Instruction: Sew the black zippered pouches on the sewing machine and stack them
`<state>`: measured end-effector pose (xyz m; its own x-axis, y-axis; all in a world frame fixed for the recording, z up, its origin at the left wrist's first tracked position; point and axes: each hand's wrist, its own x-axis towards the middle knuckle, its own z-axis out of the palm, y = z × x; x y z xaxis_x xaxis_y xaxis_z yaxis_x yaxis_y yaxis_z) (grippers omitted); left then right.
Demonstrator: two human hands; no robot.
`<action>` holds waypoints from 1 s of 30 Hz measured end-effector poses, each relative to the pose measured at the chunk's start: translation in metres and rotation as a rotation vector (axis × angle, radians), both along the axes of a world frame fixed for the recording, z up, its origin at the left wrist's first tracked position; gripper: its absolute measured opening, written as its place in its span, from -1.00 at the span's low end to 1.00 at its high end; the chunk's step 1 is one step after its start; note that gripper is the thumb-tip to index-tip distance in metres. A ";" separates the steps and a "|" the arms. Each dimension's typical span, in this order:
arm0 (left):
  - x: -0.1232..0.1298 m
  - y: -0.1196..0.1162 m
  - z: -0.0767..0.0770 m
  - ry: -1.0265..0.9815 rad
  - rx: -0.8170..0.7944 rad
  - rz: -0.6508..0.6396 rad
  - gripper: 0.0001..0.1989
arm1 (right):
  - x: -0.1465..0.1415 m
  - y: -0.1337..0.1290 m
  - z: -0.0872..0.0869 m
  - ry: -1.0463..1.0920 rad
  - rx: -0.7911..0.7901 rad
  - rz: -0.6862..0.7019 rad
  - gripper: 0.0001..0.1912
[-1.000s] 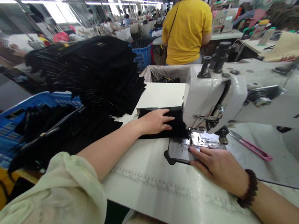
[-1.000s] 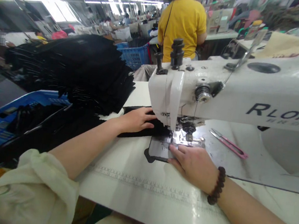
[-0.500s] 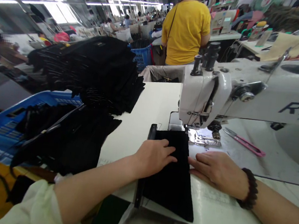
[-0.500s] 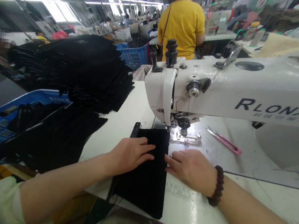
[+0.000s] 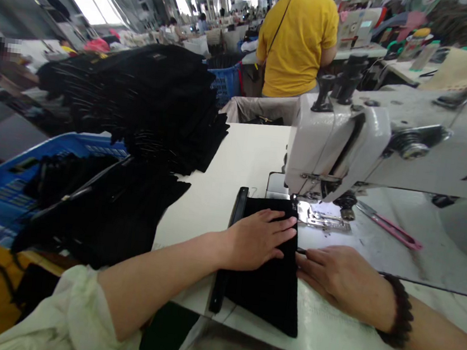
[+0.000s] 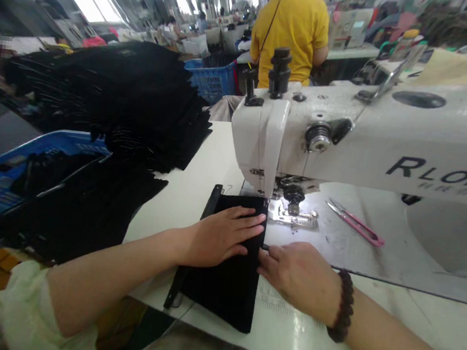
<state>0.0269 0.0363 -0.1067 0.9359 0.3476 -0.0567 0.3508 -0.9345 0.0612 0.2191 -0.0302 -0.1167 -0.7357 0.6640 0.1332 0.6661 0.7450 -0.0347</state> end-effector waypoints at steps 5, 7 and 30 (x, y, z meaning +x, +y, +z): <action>-0.001 -0.024 0.024 0.080 -0.065 0.012 -0.39 | -0.006 -0.020 0.007 -0.076 -0.062 -0.023 -0.84; -0.008 -0.043 0.028 0.004 -0.051 -0.005 -0.31 | -0.009 -0.038 0.009 -0.071 -0.069 0.001 -0.87; -0.023 -0.080 -0.012 -0.608 -0.011 -0.106 -0.82 | -0.023 -0.097 -0.010 0.284 0.074 -0.142 -0.84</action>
